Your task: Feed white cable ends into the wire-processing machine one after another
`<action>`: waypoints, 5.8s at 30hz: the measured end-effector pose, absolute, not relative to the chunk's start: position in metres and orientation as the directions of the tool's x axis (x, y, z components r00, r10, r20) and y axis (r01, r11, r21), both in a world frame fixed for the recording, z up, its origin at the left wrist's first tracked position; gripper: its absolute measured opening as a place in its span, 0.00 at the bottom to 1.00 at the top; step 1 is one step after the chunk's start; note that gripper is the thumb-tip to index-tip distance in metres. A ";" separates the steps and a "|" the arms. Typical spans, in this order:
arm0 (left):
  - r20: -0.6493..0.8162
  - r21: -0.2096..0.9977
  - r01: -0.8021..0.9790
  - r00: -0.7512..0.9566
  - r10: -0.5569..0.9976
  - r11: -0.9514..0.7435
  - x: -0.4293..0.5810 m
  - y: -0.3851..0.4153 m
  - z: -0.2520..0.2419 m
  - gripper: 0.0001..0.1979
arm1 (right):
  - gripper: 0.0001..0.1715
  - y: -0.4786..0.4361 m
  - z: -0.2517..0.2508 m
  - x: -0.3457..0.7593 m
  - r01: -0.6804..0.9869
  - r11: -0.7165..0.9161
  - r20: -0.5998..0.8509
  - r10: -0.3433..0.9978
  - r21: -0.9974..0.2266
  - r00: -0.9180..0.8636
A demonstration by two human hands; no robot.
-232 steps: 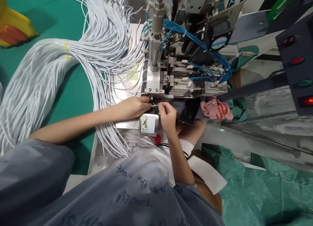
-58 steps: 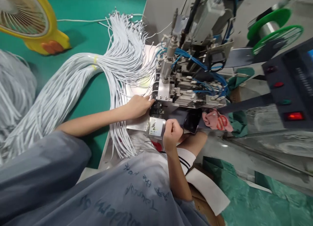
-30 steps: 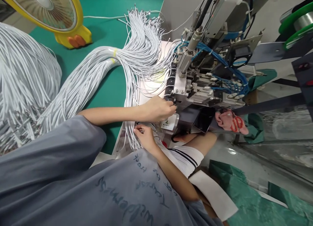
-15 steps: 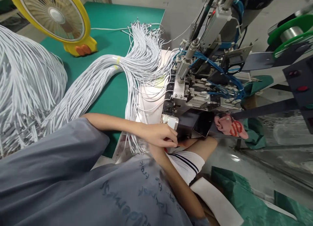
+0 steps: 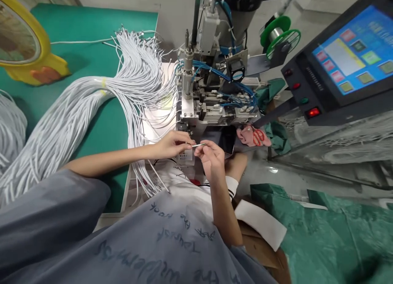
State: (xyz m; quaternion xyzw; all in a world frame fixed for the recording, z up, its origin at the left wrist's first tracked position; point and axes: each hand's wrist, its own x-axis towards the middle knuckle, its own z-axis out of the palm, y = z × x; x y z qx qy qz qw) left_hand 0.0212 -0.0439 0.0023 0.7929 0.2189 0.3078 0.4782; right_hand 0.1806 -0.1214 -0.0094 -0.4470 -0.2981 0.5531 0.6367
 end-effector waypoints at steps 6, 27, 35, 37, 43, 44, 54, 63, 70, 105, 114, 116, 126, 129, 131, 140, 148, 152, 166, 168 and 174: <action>0.318 0.861 0.038 0.738 0.596 -0.507 0.020 -0.046 0.007 0.10 | 0.14 -0.121 -0.009 0.175 -0.569 -0.029 -0.132 0.981 -0.822 0.140; 0.293 0.691 0.173 0.821 0.491 -0.702 0.013 -0.040 0.008 0.13 | 0.07 -0.118 0.006 0.186 0.340 0.043 0.110 0.977 -0.939 0.181; 0.183 0.814 0.250 0.746 0.641 -0.524 0.019 -0.045 0.012 0.09 | 0.07 -0.118 -0.013 0.166 0.213 0.169 0.238 0.903 -0.962 0.358; 0.265 0.666 0.275 0.782 0.565 -0.693 0.017 -0.042 0.008 0.11 | 0.07 -0.119 -0.009 0.166 0.378 0.160 0.300 0.888 -0.912 0.347; 0.268 0.339 0.356 0.851 0.452 -0.871 0.013 -0.037 0.000 0.12 | 0.09 -0.110 -0.007 0.175 0.438 0.144 0.249 0.949 -0.887 0.193; 0.264 0.441 0.364 0.821 0.506 -0.821 0.014 -0.038 0.000 0.11 | 0.09 -0.109 -0.009 0.174 0.381 0.150 0.248 0.943 -0.912 0.221; 0.110 0.479 0.451 0.821 0.561 -0.753 0.014 -0.022 -0.001 0.14 | 0.12 -0.084 -0.050 0.180 0.232 0.026 0.098 0.948 -0.972 0.303; 0.036 0.245 0.539 0.825 0.564 -0.806 0.011 -0.002 -0.018 0.15 | 0.16 -0.052 -0.078 0.187 0.174 -0.066 -0.039 0.988 -0.982 0.152; 0.059 0.143 0.509 0.852 0.521 -0.849 0.009 0.000 -0.022 0.19 | 0.17 -0.045 -0.085 0.185 0.121 -0.095 -0.082 0.991 -0.988 0.109; 0.081 0.211 0.604 0.773 0.629 -0.769 0.010 -0.021 0.011 0.14 | 0.14 -0.159 -0.038 0.098 0.629 0.082 -0.229 0.889 -0.773 -0.397; 0.215 0.791 0.141 0.847 0.486 -0.595 0.015 -0.043 0.011 0.18 | 0.07 -0.127 -0.015 0.181 0.164 -0.066 -0.031 0.978 -0.984 0.207; 0.247 0.823 0.107 0.818 0.520 -0.558 0.016 -0.040 0.010 0.15 | 0.09 -0.126 -0.011 0.181 -0.013 -0.040 -0.042 0.957 -0.999 0.287; 0.341 0.846 0.011 0.757 0.557 -0.533 0.017 -0.041 0.012 0.12 | 0.19 -0.123 -0.010 0.175 -0.491 -0.013 -0.106 0.981 -0.871 0.161; 0.326 0.862 0.010 0.755 0.569 -0.506 0.017 -0.041 0.012 0.13 | 0.17 -0.121 -0.014 0.177 -0.490 -0.008 -0.082 0.988 -0.872 0.130; 0.300 0.878 0.020 0.754 0.584 -0.478 0.017 -0.041 0.012 0.13 | 0.18 -0.120 -0.017 0.177 -0.486 0.003 -0.062 0.991 -0.874 0.118; 0.285 0.864 0.037 0.786 0.548 -0.503 0.017 -0.046 0.018 0.12 | 0.03 -0.119 -0.025 0.170 -0.008 0.240 0.221 0.907 -0.971 0.358; 0.374 0.734 0.081 0.780 0.501 -0.674 0.014 -0.039 0.013 0.11 | 0.08 -0.121 0.006 0.184 0.352 0.082 0.176 0.954 -0.932 0.242; 0.375 0.733 0.102 0.765 0.524 -0.672 0.014 -0.039 0.010 0.10 | 0.06 -0.116 0.008 0.184 0.306 0.041 0.118 0.964 -0.951 0.238; 0.401 0.673 0.141 0.755 0.519 -0.726 0.014 -0.038 0.008 0.10 | 0.12 -0.120 -0.007 0.166 0.448 0.134 0.308 0.887 -0.884 0.343; 0.413 0.453 0.211 0.811 0.414 -0.866 0.011 -0.033 0.008 0.12 | 0.12 -0.119 0.000 0.169 0.605 0.151 0.373 0.891 -0.781 0.259; 0.390 0.249 0.288 0.844 0.368 -0.925 0.009 -0.030 0.004 0.13 | 0.19 -0.111 0.006 0.172 0.627 0.205 0.385 0.908 -0.751 0.164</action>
